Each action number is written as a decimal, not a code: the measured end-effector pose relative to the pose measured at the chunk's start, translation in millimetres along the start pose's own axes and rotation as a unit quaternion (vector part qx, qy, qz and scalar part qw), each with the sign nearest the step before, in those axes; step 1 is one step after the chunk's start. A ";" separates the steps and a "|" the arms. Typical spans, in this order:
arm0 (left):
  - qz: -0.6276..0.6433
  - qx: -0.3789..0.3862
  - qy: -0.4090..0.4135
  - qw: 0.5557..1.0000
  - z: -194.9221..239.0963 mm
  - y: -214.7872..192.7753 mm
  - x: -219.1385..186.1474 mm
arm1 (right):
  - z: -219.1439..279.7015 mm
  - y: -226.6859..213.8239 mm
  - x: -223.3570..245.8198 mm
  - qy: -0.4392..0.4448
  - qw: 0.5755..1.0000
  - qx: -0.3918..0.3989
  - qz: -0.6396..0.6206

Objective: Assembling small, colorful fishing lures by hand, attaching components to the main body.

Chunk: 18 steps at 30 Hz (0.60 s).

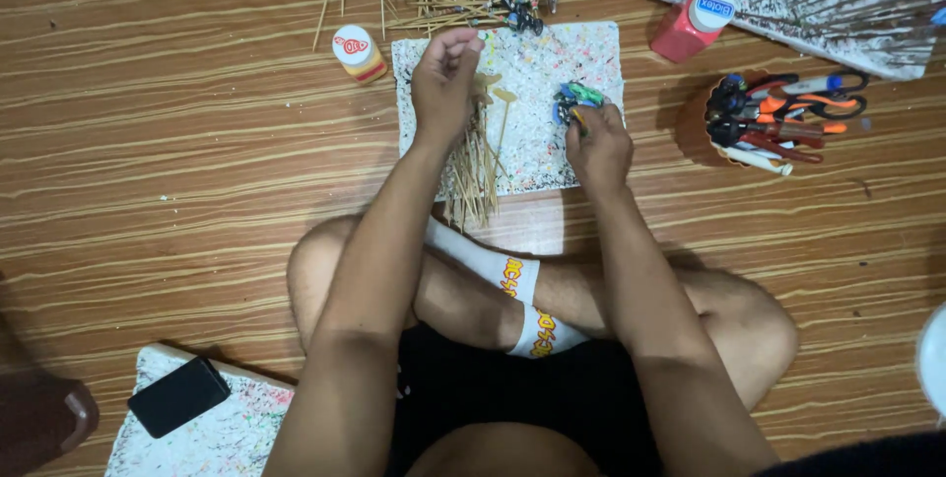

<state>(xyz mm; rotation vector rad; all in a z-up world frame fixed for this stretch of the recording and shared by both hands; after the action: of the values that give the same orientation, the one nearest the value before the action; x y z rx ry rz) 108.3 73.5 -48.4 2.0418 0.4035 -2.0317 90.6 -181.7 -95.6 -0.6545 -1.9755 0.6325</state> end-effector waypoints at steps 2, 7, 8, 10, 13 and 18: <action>0.021 -0.011 0.013 1.000 -5.1 -2.2 0.4 | -2.5 -8.1 10.9 -0.006 1.000 -0.003 -0.022; 0.081 -0.028 0.056 0.995 -14.1 -8.1 -14.4 | -15.9 -26.6 38.3 -0.047 0.995 -0.030 -0.086; 0.081 -0.033 0.048 0.995 -15.8 -9.1 -18.9 | -23.1 -27.1 42.2 -0.043 0.997 -0.011 -0.060; 0.081 -0.036 0.038 0.995 -20.4 -12.2 -17.3 | -38.7 -25.5 44.2 -0.037 0.999 0.009 -0.033; -0.043 -0.039 0.076 0.995 -25.8 -12.7 -12.8 | -70.4 -18.2 35.2 -0.028 0.999 0.030 -0.033; -0.141 0.042 -0.008 0.989 -25.2 -2.7 -14.8 | -121.7 22.8 -6.5 -0.034 0.991 0.132 0.002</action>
<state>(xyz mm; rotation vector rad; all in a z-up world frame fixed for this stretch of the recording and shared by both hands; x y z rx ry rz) 130.9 84.5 -33.2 2.1187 0.6480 -2.2585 205.4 -149.2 -61.7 -0.4795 -1.9093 0.9099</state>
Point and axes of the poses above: each hand's wrist, its own z-axis away from the middle knuckle, its own y-axis out of the palm, x = y × z, the point moved 5 cm from there along -z, towards the middle knuckle, and after that the axes turned 11 degrees about -z, right-handed, at the moved point
